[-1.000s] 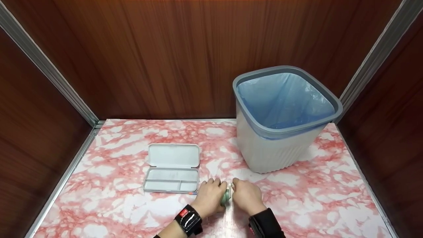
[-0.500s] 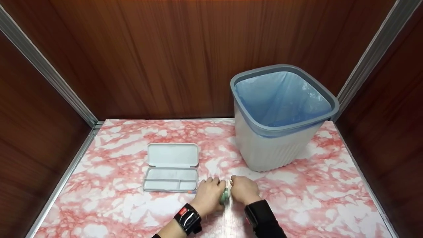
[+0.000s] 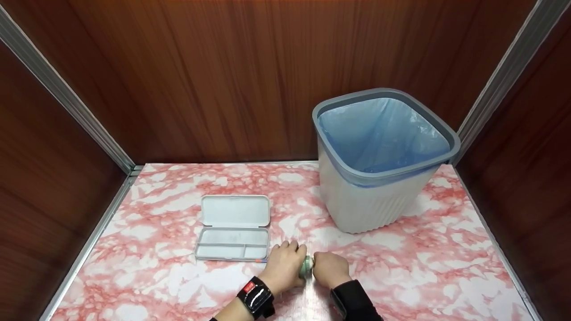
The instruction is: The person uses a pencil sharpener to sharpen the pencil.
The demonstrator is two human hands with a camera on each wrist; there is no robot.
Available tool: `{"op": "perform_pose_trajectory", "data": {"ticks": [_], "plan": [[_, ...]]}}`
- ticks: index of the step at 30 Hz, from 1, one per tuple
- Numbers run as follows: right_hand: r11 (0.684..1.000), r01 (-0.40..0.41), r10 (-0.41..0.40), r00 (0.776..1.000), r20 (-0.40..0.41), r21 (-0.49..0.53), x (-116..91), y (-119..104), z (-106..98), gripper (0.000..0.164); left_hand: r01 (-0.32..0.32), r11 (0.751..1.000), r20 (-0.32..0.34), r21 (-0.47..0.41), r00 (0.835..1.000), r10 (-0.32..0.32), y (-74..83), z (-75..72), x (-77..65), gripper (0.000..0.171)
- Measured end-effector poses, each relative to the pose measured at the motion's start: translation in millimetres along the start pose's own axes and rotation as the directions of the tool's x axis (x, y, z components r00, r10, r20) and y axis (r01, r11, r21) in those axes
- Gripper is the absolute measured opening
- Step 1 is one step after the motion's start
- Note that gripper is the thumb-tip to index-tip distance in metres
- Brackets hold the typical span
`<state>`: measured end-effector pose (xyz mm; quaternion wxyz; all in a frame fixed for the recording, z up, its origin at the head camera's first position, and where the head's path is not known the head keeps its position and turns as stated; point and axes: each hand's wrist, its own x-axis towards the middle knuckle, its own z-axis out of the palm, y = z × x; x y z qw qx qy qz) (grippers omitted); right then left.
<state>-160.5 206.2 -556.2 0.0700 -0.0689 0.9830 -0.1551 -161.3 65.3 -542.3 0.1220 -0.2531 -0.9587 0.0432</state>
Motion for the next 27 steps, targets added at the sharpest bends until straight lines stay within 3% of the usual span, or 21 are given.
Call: {"op": "perform_pose_trajectory", "data": {"ticks": [9, 18, 27], "plan": [[1.000, -0.008, 0.008, 0.999, 0.031, 0.006, -29, -4, 7, 0.013, 0.013, 1.000, 0.015, -0.001, 1.000, -0.013, 0.1, -0.4, -0.2, 0.066], [0.999, 0.027, -0.027, 1.000, -0.001, 0.029, -50, -10, -3, 0.012, 0.016, 1.000, 0.019, -0.011, 1.000, -0.016, 0.6, 2.0, 0.0, 0.067], [0.994, 0.048, -0.043, 0.998, -0.046, 0.098, -57, -13, -20, 0.017, 0.002, 1.000, -0.002, 0.003, 1.000, -0.002, 0.6, 1.3, 0.1, 0.068]]}}
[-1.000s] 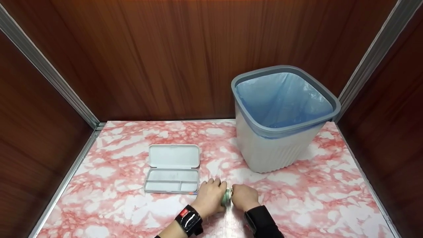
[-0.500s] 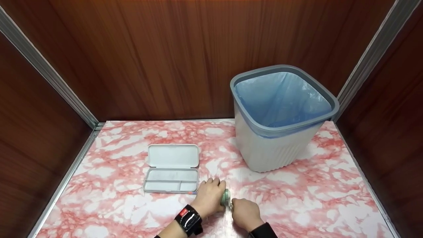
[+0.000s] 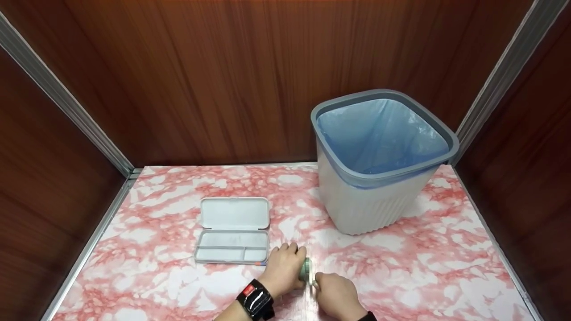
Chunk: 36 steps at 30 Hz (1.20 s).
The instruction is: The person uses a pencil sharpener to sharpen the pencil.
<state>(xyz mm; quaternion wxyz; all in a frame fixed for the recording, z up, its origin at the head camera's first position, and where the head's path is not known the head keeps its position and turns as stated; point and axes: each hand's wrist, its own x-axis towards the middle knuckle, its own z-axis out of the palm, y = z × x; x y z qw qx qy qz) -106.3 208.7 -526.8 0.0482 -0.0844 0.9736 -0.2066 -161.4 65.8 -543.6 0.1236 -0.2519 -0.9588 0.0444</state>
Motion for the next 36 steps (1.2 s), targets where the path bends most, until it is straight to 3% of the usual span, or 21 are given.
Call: {"op": "perform_pose_trajectory", "data": {"ticks": [8, 15, 19, 27, 36], "plan": [[1.000, -0.020, 0.020, 1.000, -0.014, 0.019, 9, -5, -18, 0.022, -0.004, 1.000, -0.003, 0.002, 1.000, 0.004, -0.3, -0.7, -0.2, 0.069], [1.000, 0.002, -0.002, 0.996, -0.093, 0.002, 30, 1, -23, 0.024, -0.022, 1.000, -0.014, -0.004, 1.000, 0.022, -0.3, -0.3, -0.4, 0.068], [1.000, -0.003, 0.003, 0.998, -0.065, 0.006, 43, 4, -25, 0.023, -0.023, 1.000, -0.014, -0.017, 1.000, 0.023, -0.5, -0.4, -0.8, 0.065], [0.998, -0.053, 0.053, 0.998, 0.028, 0.015, 64, 13, -15, 0.018, -0.021, 1.000, -0.029, -0.008, 0.999, 0.020, 2.0, 1.2, -0.8, 0.070], [0.998, -0.053, 0.054, 0.997, 0.046, -0.034, 63, 18, 10, 0.019, -0.019, 1.000, -0.037, -0.007, 0.999, 0.019, -0.9, 2.3, -0.7, 0.069]]}}
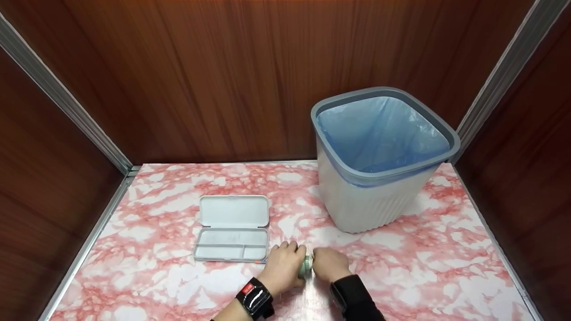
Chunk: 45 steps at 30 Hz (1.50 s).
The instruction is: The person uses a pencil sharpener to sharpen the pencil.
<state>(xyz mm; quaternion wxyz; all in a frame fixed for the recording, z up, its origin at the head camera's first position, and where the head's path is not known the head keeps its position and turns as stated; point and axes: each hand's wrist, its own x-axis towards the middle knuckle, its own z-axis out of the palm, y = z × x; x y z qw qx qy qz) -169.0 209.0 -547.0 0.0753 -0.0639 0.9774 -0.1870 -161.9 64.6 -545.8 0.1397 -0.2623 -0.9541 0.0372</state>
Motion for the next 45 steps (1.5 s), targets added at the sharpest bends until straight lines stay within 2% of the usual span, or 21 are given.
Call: {"op": "perform_pose_trajectory", "data": {"ticks": [3, 8, 14, 24, 33, 40, 45], "plan": [[1.000, -0.013, 0.013, 1.000, 0.028, -0.011, -9, 2, 11, 0.015, -0.002, 1.000, 0.010, -0.006, 1.000, 0.003, -0.5, -0.2, 0.3, 0.068], [1.000, -0.002, 0.002, 1.000, 0.022, -0.005, -25, 1, 18, 0.011, 0.018, 1.000, 0.037, -0.018, 0.999, -0.017, -0.9, -1.4, 0.5, 0.069], [1.000, 0.001, 0.000, 0.999, 0.043, -0.031, -43, -4, 14, 0.010, 0.018, 1.000, 0.045, -0.024, 0.999, -0.017, 0.6, -2.2, 0.2, 0.069], [1.000, 0.009, -0.009, 1.000, -0.010, 0.021, -62, -13, 3, 0.011, 0.025, 1.000, 0.042, 0.013, 0.999, -0.026, 1.4, -3.1, 1.0, 0.069], [0.999, 0.038, -0.038, 0.995, -0.087, 0.000, -62, -19, -18, 0.022, 0.028, 1.000, 0.068, -0.002, 0.997, -0.028, 1.5, -4.7, 0.7, 0.068], [0.999, 0.040, -0.039, 0.997, -0.072, 0.016, -52, -21, -29, 0.024, 0.012, 1.000, 0.057, -0.023, 0.998, -0.010, -0.2, -5.1, 0.3, 0.066], [0.998, 0.060, -0.057, 0.993, -0.099, 0.026, -41, -20, -33, 0.023, 0.006, 1.000, 0.039, -0.030, 0.999, -0.005, -0.5, -4.2, 0.2, 0.067]]}}
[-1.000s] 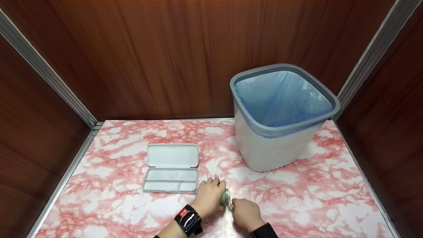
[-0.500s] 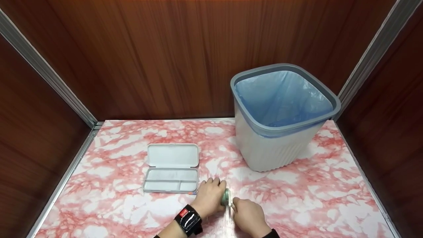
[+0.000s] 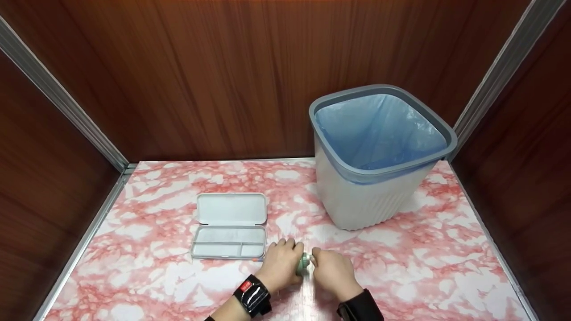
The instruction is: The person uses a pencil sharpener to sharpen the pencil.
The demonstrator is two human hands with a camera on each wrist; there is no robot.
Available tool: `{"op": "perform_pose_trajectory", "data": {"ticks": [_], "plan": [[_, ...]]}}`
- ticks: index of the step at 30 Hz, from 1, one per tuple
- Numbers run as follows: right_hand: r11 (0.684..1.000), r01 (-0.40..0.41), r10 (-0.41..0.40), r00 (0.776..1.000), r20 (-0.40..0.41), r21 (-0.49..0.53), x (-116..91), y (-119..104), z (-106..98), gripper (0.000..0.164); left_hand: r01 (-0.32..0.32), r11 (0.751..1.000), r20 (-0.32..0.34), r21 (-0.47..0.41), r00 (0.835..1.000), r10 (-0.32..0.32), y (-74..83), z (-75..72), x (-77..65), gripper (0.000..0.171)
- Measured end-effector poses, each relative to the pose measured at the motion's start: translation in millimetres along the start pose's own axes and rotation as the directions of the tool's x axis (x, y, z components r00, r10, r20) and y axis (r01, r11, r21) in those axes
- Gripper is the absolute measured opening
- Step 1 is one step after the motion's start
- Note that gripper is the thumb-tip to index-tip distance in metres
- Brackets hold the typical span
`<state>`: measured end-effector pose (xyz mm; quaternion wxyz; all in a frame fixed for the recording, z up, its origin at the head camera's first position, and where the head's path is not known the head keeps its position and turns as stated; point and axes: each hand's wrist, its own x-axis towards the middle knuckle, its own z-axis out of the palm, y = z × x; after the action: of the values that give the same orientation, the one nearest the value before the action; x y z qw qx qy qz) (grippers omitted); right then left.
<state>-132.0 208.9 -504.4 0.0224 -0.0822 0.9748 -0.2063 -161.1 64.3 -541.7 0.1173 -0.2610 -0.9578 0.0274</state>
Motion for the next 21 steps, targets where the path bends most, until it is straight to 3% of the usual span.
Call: {"op": "perform_pose_trajectory", "data": {"ticks": [11, 16, 21], "plan": [[0.998, -0.001, 0.002, 1.000, 0.020, -0.057, 34, 10, 5, 0.020, 0.003, 1.000, 0.006, -0.002, 1.000, -0.003, 0.7, 1.3, 0.5, 0.068], [0.998, -0.012, 0.015, 0.999, 0.051, -0.065, 42, 21, 22, 0.019, 0.006, 1.000, -0.002, 0.022, 1.000, -0.006, 1.4, 2.3, 0.1, 0.069], [0.998, -0.038, 0.043, 0.995, 0.095, -0.050, 37, 26, 41, 0.015, 0.006, 1.000, -0.013, 0.029, 1.000, -0.005, -0.6, 2.5, 0.9, 0.069]]}}
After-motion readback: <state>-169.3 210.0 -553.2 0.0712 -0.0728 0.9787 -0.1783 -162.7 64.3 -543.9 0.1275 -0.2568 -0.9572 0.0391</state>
